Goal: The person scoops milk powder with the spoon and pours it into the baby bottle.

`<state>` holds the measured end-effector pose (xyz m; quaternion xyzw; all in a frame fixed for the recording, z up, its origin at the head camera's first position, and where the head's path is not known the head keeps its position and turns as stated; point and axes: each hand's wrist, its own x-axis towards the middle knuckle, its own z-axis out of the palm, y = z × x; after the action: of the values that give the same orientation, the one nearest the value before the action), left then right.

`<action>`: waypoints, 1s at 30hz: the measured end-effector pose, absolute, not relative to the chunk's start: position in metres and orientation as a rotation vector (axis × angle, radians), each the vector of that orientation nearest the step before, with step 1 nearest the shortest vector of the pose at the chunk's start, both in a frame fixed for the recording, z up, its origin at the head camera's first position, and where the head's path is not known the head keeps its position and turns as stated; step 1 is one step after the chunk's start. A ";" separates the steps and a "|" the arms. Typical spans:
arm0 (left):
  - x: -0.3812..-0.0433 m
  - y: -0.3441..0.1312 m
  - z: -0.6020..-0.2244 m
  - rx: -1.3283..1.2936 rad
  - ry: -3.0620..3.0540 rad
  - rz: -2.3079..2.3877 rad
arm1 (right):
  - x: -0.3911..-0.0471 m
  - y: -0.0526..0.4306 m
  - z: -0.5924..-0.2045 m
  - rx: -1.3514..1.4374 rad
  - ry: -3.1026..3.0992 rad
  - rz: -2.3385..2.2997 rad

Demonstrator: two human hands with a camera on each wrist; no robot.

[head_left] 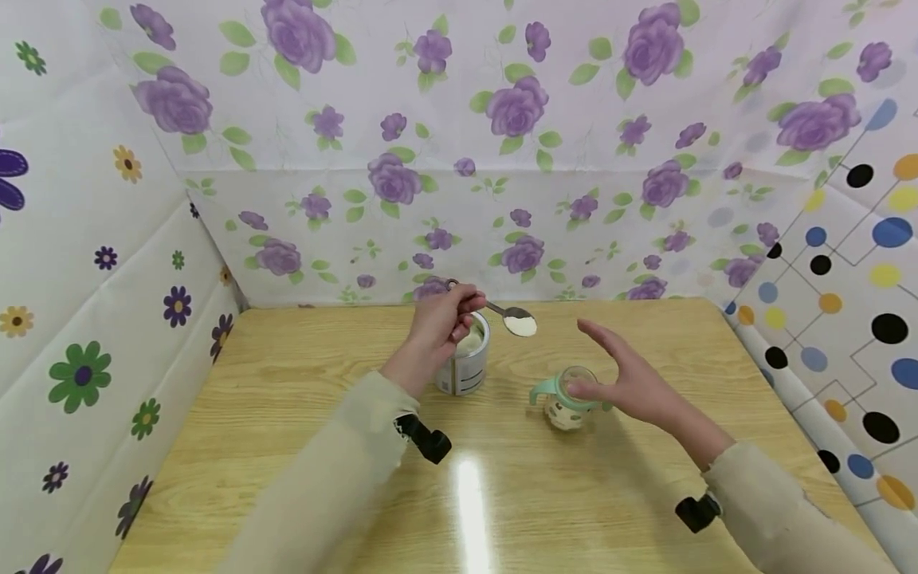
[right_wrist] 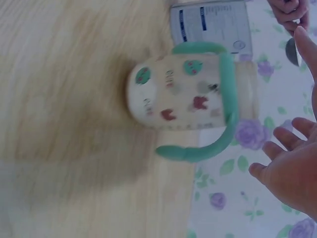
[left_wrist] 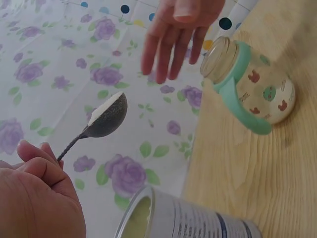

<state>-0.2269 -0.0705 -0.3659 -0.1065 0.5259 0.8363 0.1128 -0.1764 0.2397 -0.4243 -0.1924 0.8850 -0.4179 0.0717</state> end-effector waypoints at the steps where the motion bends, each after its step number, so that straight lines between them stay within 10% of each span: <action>1: -0.226 -0.068 -0.366 -0.315 1.545 2.446 | -0.175 0.243 -0.427 -0.570 2.653 -1.243; 30: -0.210 -0.018 -0.390 -0.303 1.534 2.384 | -0.180 0.252 -0.486 -0.569 2.589 -1.313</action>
<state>-0.2105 -0.0176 -0.3901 -0.1052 0.5324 0.8274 0.1446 -0.1801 0.2518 -0.4856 -0.1914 0.8715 -0.4421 0.0915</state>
